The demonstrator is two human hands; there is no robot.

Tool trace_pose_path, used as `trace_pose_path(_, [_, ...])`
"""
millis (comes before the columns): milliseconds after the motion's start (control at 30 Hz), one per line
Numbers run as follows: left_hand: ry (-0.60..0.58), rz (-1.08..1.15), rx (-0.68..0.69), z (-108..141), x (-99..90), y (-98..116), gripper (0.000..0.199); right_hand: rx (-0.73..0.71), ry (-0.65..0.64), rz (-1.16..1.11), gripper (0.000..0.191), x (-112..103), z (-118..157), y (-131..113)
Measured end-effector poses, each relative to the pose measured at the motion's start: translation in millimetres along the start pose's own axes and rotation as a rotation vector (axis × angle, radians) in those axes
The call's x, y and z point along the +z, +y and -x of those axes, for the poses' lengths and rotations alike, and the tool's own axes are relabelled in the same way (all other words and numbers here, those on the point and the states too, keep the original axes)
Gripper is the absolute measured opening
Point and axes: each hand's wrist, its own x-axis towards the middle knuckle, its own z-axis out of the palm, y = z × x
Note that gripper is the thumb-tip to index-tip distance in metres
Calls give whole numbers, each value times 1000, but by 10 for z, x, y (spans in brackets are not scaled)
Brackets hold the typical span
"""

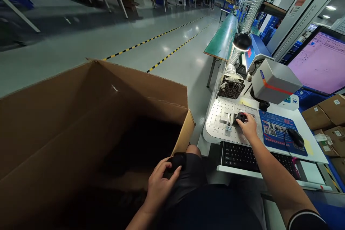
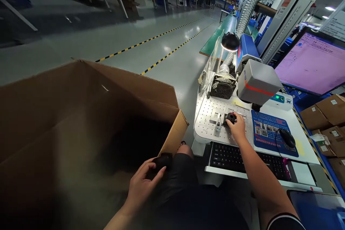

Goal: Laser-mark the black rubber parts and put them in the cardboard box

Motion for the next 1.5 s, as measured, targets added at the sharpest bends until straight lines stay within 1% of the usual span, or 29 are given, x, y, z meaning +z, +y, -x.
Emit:
trace_pose_path(167, [-27,-13,59,1,6,-16,24,-38,-15,31,65,38,-17,45])
trace_pose_path(300, [-9,-24,41,6,5,-20,26,-49,-12,54,75,47,15,65])
trace_pose_path(400, [-15,-13,27,3,2,-18,26,-1,23,56,88,33,79,93])
trace_pose_path(467, [-17,-3,14,2,-2,-13,26,65,48,41,93,26,131,121])
trace_pose_path(533, [-14,1,4,4,-4,-11,26,127,50,22,91,30,176,146])
trace_pose_path(600, [-16,2,1,7,-5,-15,26,158,34,7,88,43,203,157])
trace_pose_path(767, [-37,9,-13,7,-4,-24,26,169,38,4,83,78,202,144])
trace_pose_path(967, [-27,-2,24,-9,1,-4,26,207,25,8,81,99,205,180])
trace_pose_path(1100, [-15,-6,41,-21,-10,32,27,189,5,14,81,104,194,178])
trace_pose_path(1200, [-21,10,22,-28,-13,64,29,199,-36,-19,88,20,191,150])
trace_pose_path(1267, [-24,17,2,-28,-8,84,29,203,-36,-37,90,-104,249,118])
trace_pose_path(1300, [-21,17,-10,-27,-4,95,29,189,-23,-31,87,-184,311,98])
trace_pose_path(1333, [-16,19,-21,-26,0,107,29,159,-3,-12,83,-273,400,75])
trace_pose_path(1400, [-12,26,-49,-24,5,134,30,49,35,40,71,-458,658,28])
trace_pose_path(1467, [-12,43,-96,-22,8,160,31,-85,46,73,58,-622,996,-3])
trace_pose_path(1500, [-12,53,-124,-20,11,169,31,-137,32,77,54,-686,1178,-6])
